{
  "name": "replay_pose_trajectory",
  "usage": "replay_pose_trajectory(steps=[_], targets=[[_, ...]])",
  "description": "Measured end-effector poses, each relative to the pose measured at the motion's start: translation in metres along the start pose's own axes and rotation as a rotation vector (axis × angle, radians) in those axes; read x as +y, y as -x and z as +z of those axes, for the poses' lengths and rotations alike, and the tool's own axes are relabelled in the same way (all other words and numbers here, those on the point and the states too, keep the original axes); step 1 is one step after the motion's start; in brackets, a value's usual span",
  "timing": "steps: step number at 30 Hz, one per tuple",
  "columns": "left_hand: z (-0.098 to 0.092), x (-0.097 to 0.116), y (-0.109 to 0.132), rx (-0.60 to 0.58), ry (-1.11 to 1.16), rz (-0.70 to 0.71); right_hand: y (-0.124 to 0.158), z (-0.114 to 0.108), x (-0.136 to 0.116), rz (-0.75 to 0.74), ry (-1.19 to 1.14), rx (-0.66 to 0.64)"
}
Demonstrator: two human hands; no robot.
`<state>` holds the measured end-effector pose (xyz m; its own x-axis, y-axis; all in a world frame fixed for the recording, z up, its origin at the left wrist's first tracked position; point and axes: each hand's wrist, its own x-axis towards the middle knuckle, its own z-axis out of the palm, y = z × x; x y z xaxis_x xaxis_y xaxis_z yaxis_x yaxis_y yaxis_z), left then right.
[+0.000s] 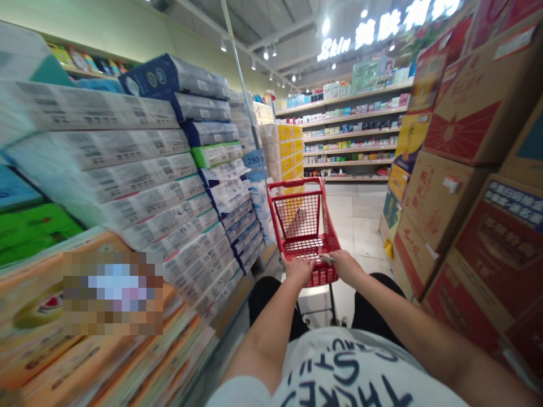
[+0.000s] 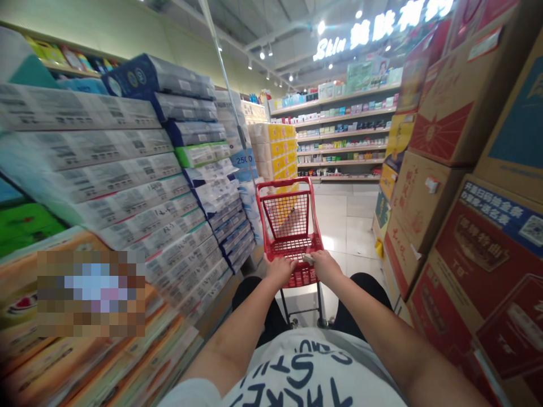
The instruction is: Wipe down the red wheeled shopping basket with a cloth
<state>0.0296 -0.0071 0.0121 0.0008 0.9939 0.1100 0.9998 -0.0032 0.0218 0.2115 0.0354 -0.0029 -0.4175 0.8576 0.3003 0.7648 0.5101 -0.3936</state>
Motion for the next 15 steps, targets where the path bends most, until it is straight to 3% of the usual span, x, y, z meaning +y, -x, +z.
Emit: replay_pose_trajectory(steps=[15], targets=[[-0.0025, -0.0024, 0.0096, 0.001, -0.019, 0.009, 0.0035, 0.0068, -0.0065, 0.007, 0.094, -0.019]])
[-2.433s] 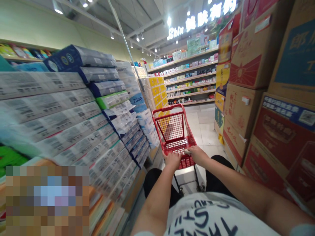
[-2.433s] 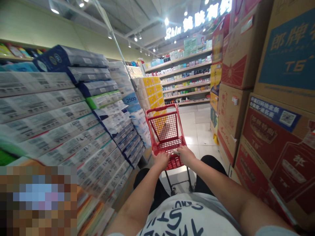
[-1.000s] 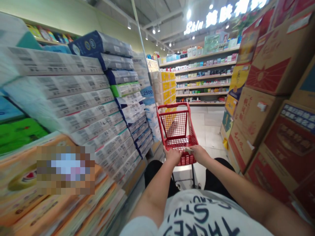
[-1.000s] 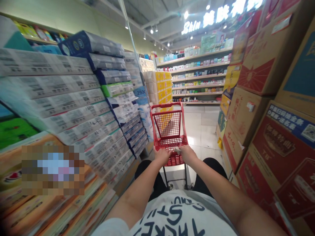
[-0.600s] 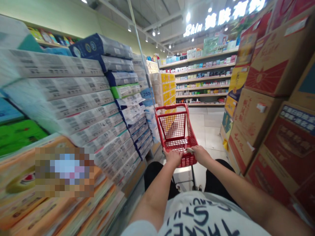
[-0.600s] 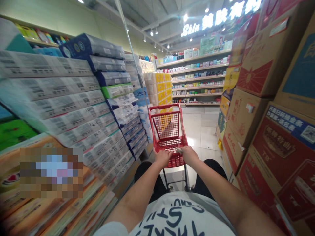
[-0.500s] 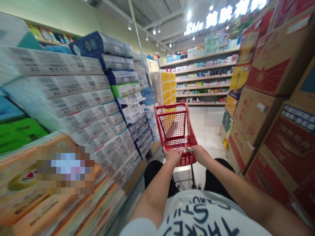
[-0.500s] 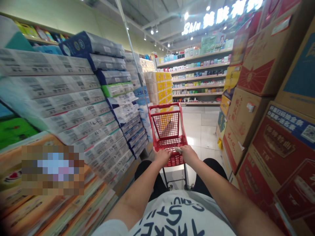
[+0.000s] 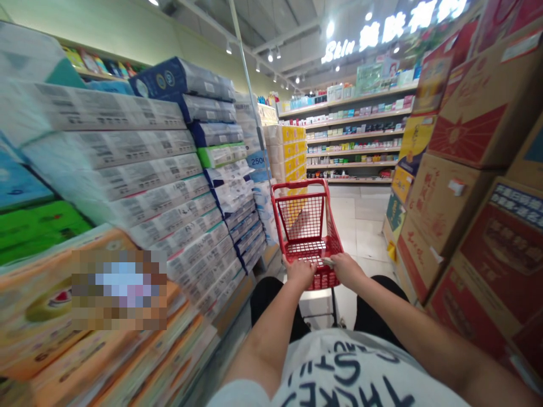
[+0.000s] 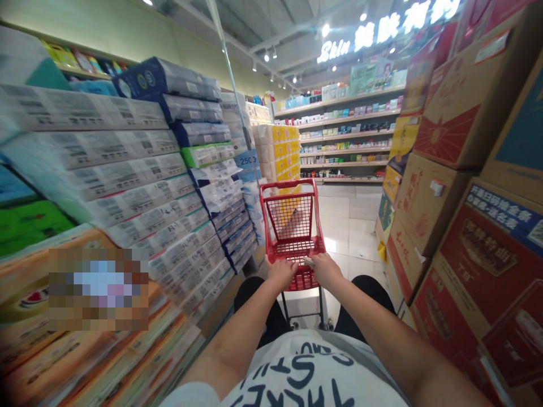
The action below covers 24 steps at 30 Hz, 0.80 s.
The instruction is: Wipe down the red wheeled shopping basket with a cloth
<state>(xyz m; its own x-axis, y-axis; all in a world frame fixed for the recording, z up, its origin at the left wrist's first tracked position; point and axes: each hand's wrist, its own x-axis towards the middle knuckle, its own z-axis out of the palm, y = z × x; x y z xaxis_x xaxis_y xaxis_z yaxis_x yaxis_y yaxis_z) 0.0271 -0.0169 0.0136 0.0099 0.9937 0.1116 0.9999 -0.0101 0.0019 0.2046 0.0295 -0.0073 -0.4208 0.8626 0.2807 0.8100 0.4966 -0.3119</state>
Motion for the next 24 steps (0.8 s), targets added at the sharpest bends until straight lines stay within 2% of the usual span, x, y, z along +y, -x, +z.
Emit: replay_pose_trajectory(steps=[5, 16, 24], targets=[[0.001, -0.002, -0.001, 0.013, 0.01, -0.012, 0.004, -0.001, 0.001, -0.053, -0.044, 0.026], [0.005, -0.004, -0.003, 0.03, 0.02, -0.022, -0.001, 0.0, 0.002, -0.06, -0.031, 0.01], [0.007, -0.005, -0.004, 0.048, 0.033, -0.028, -0.01, -0.028, -0.015, 0.113, -0.07, -0.129]])
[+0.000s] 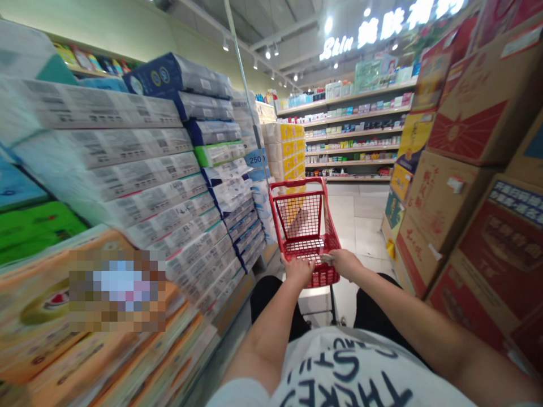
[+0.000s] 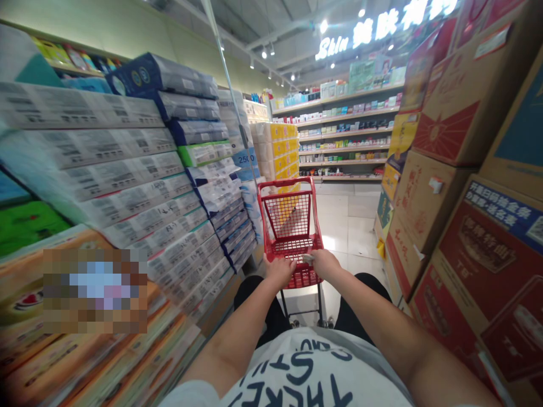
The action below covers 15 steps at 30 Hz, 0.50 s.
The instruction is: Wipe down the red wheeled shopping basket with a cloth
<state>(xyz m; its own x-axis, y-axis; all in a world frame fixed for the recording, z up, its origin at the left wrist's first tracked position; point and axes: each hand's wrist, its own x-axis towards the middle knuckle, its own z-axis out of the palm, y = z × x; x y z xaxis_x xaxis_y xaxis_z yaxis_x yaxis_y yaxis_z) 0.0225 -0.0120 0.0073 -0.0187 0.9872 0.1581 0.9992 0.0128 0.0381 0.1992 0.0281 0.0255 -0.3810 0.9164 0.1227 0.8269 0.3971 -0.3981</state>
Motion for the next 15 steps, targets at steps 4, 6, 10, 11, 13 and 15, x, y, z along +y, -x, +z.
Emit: replay_pose_trajectory(steps=[4, 6, 10, 11, 13, 15], targets=[[0.003, -0.002, 0.0, 0.015, 0.004, 0.002, 0.002, 0.002, -0.004, -0.013, 0.071, 0.032], [0.004, -0.003, 0.001, 0.027, 0.006, 0.008, 0.004, 0.006, -0.004, -0.053, 0.085, 0.056], [0.003, -0.004, 0.003, 0.042, 0.004, 0.013, 0.006, 0.011, -0.002, -0.091, 0.1, 0.071], [0.002, -0.004, 0.003, 0.04, 0.003, 0.01, 0.006, 0.011, -0.002, -0.09, 0.099, 0.069], [0.0, -0.004, 0.005, 0.031, 0.004, 0.004, 0.006, 0.011, -0.002, -0.084, 0.094, 0.066], [-0.003, -0.004, 0.006, 0.021, 0.001, 0.017, 0.006, 0.012, -0.002, -0.079, 0.098, 0.064]])
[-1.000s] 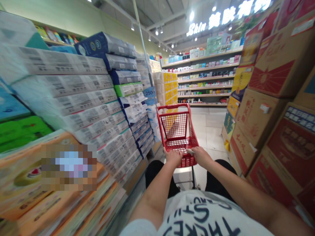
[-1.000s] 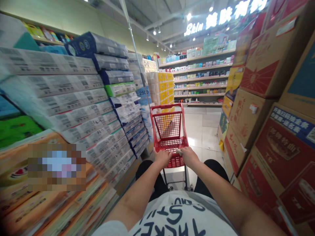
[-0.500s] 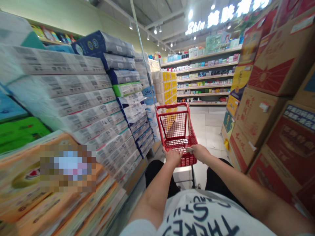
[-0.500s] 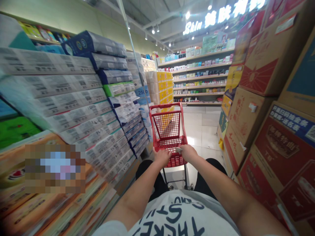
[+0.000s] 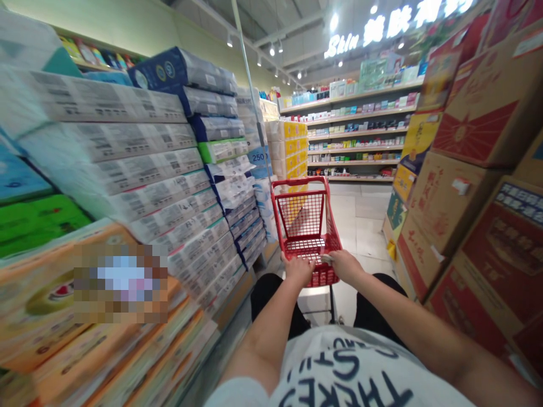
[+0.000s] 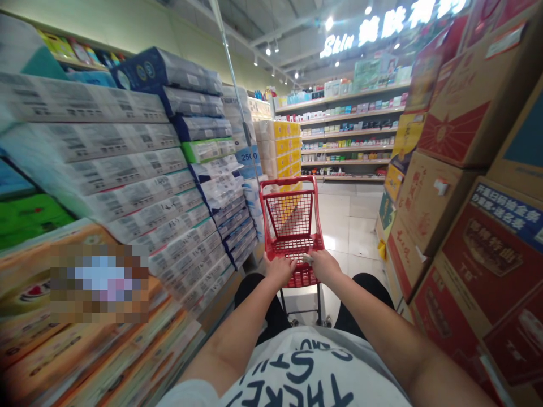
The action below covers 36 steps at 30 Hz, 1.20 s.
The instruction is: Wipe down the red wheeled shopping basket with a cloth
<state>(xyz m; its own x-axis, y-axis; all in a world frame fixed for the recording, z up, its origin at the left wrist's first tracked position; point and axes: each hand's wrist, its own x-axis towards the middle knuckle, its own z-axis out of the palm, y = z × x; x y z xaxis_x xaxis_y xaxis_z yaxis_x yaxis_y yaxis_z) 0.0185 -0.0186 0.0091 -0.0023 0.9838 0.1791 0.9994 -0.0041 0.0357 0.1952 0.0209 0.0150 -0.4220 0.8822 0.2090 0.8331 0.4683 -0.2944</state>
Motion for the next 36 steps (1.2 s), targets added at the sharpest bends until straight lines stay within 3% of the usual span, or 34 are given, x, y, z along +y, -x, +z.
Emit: replay_pose_trajectory(steps=[22, 32, 36], targets=[[-0.003, -0.002, 0.003, 0.007, -0.002, 0.026, 0.002, -0.001, -0.004, 0.001, -0.009, 0.022], [-0.005, -0.002, 0.004, -0.017, -0.002, 0.02, -0.007, -0.013, -0.007, 0.082, 0.008, -0.073], [-0.001, -0.003, 0.003, 0.021, -0.012, 0.022, -0.002, -0.003, -0.005, -0.021, 0.023, -0.016]])
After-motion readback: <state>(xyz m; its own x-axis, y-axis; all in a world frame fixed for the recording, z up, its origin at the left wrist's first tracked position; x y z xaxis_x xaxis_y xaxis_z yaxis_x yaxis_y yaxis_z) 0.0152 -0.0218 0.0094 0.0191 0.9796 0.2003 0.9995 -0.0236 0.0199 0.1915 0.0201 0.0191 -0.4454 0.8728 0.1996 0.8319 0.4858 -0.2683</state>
